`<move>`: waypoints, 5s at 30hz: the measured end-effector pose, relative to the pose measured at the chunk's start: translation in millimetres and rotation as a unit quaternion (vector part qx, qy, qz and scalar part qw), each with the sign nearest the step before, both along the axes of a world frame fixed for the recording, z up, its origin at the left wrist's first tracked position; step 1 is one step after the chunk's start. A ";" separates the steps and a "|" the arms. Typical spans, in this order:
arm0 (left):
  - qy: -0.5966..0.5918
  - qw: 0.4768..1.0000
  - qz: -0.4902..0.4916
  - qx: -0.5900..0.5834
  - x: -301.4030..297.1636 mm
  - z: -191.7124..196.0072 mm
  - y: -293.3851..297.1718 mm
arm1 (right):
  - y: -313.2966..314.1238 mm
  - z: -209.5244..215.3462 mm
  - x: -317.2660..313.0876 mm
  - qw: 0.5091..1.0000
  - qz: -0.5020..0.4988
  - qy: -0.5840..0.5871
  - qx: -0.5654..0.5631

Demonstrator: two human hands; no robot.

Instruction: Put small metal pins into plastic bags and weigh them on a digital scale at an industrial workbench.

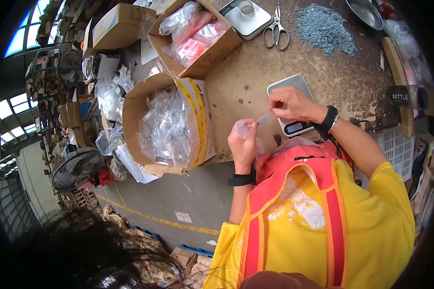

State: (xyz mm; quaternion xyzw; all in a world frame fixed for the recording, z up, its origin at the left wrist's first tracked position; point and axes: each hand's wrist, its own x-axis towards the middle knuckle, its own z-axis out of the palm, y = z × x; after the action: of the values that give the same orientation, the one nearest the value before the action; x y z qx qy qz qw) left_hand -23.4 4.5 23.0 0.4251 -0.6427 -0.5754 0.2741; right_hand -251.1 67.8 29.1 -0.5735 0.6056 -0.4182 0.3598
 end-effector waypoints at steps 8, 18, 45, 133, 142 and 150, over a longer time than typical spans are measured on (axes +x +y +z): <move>0.002 0.923 0.319 -0.215 64.3 164.6 -34.1 | 46.5 2.6 -59.8 0.968 -0.111 0.224 0.009; 0.097 0.961 0.258 -0.002 15.9 132.3 -12.5 | 37.1 -30.6 -36.8 0.935 -0.055 0.349 0.000; 0.345 0.880 0.109 0.308 -42.3 43.8 2.0 | 21.9 53.5 7.3 0.981 -0.110 -0.141 0.073; -0.073 0.992 -0.058 0.079 -8.2 -15.6 -6.7 | -28.1 29.1 5.0 0.947 0.078 0.266 0.163; -0.059 0.994 0.013 0.090 -6.3 -29.5 -18.2 | 84.7 -52.5 -159.9 0.866 -0.350 0.193 0.302; -0.071 0.994 0.023 0.075 -11.0 -35.0 -11.4 | 39.6 -111.0 -211.0 0.822 -0.522 0.211 0.086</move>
State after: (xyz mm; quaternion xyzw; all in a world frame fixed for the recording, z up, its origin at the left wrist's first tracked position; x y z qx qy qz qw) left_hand -34.4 -6.9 -12.0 0.4986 -0.6060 -0.5838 0.2082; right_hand -462.1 107.4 -81.9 -0.2122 0.9092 -0.3582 -0.0009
